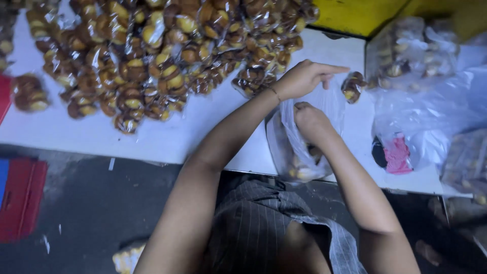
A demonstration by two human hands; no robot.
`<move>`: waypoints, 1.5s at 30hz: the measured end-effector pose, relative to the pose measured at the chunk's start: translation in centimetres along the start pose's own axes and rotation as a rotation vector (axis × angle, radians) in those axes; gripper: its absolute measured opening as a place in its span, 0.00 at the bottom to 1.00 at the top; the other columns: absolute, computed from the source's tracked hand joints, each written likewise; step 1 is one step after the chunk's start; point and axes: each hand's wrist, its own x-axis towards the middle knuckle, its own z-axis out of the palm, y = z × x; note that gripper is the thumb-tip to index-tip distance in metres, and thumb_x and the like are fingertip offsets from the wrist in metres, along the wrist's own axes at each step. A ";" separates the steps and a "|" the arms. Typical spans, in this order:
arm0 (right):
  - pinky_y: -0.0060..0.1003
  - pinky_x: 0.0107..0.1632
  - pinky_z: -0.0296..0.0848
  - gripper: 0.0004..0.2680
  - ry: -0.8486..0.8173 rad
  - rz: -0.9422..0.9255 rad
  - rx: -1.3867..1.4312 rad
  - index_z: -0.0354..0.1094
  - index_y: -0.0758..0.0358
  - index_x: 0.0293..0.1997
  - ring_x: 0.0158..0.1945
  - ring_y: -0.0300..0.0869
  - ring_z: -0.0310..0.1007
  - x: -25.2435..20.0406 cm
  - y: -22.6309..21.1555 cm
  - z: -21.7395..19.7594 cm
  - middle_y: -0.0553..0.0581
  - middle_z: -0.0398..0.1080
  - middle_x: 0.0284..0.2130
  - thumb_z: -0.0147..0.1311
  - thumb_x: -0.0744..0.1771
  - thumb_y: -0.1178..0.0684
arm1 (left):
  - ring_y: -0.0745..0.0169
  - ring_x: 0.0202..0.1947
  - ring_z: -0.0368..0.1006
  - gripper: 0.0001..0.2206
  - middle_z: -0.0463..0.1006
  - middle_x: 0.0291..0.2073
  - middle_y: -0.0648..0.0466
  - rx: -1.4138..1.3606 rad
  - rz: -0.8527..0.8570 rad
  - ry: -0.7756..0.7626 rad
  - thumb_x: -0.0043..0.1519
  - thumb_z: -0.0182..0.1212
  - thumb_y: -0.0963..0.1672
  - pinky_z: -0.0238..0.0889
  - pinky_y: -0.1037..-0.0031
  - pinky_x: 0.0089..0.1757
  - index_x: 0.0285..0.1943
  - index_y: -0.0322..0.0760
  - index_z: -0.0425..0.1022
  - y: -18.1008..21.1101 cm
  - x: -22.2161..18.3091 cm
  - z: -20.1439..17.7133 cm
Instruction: Packing individually wrapped bread rolls into a larger plastic bag for bulk distribution.
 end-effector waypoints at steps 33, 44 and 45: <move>0.34 0.32 0.62 0.18 0.865 0.134 1.988 0.57 0.59 0.32 0.16 0.38 0.53 -6.8 -0.8 7.5 0.44 0.46 0.14 0.35 0.74 0.37 | 0.61 0.17 0.77 0.09 0.79 0.18 0.50 0.114 -0.942 0.187 0.61 0.61 0.47 0.66 0.72 0.27 0.29 0.42 0.76 -4.8 -20.1 8.1; 0.21 0.25 0.54 0.19 0.869 0.530 2.021 0.60 0.55 0.31 0.18 0.30 0.52 -8.8 -1.5 6.5 0.40 0.52 0.15 0.37 0.73 0.34 | 0.73 0.25 0.54 0.16 0.51 0.25 0.67 -0.667 -0.457 1.045 0.76 0.33 0.50 0.49 0.85 0.32 0.40 0.43 0.65 3.9 -10.8 18.5; 0.21 0.25 0.54 0.19 0.859 0.536 2.019 0.60 0.55 0.31 0.18 0.30 0.52 -9.3 -1.7 6.1 0.40 0.52 0.15 0.37 0.73 0.34 | 0.73 0.25 0.54 0.16 0.51 0.25 0.67 -0.672 -0.463 1.050 0.76 0.33 0.50 0.49 0.85 0.32 0.40 0.43 0.65 3.8 -11.8 19.2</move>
